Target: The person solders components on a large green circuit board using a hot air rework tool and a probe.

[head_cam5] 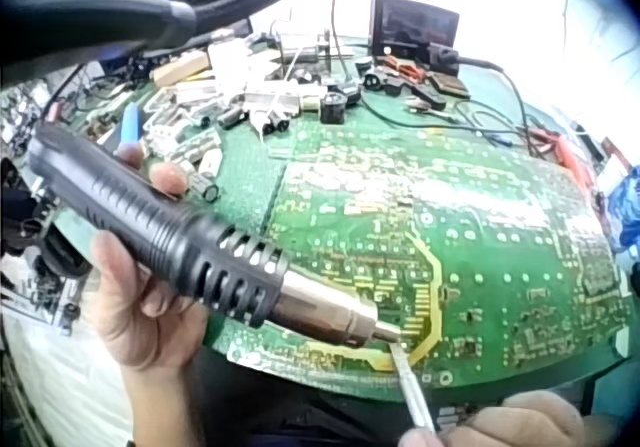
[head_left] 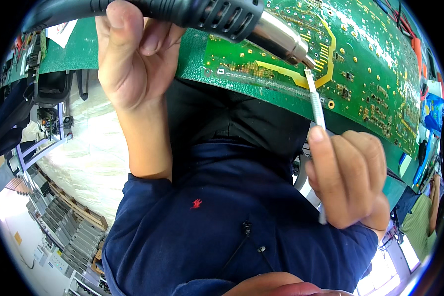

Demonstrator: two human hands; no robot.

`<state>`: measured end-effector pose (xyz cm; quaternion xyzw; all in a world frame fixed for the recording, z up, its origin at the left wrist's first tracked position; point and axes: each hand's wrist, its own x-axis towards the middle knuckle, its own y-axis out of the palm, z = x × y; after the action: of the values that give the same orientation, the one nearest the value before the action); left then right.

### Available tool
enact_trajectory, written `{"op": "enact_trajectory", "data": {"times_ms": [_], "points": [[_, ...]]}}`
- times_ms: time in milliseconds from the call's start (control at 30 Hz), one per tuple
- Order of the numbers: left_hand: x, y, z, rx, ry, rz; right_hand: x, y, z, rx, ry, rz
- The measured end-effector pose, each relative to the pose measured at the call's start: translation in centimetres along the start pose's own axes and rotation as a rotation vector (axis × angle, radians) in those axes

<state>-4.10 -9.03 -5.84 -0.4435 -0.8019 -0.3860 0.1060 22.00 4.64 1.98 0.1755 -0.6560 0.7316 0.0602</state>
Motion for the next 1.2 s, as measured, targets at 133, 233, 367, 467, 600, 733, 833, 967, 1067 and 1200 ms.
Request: {"op": "enact_trajectory", "data": {"times_ms": [133, 233, 367, 467, 600, 733, 833, 967, 1067, 1200], "points": [[0.1, -2.2, 0.9, -0.095, 0.096, 0.183, 0.6, -0.8, -0.5, 0.2, 0.072, -0.05], [0.1, -1.3, 1.2, -0.164, 0.112, 0.12, 0.7, -0.7, -0.6, 0.184, 0.05, -0.046], [-0.4, 1.1, 0.3, -0.05, 0.019, -0.076, -0.3, 0.7, -0.4, -0.014, -0.06, -0.062], [0.3, -0.7, 0.9, -0.04, 0.075, 0.135, -0.5, 2.8, -0.3, -0.155, -0.105, -0.265], [-0.4, 0.5, 2.0, -0.279, 0.132, -0.031, -0.7, 3.5, -0.4, -0.153, -0.127, -0.306], [-0.5, 0.6, 1.7, -0.202, 0.098, -0.061, -0.7, 1.8, 0.3, -0.015, -0.005, -0.152], [-0.3, 1.3, 0.3, -0.015, 0.019, -0.094, -0.3, -0.6, -1.1, 0.263, 0.129, -0.062], [-0.1, 2.0, 0.7, -0.144, 0.089, -0.107, 0.0, -3.5, -3.1, 0.497, 0.593, -0.07], [0.0, 2.0, 0.8, -0.164, 0.091, -0.105, 1.7, -3.6, -6.4, 0.65, 0.668, -0.061], [0.2, 1.0, 0.8, -0.153, 0.06, -0.067, 2.0, -2.8, -9.3, 0.809, 0.777, 0.026]]}}
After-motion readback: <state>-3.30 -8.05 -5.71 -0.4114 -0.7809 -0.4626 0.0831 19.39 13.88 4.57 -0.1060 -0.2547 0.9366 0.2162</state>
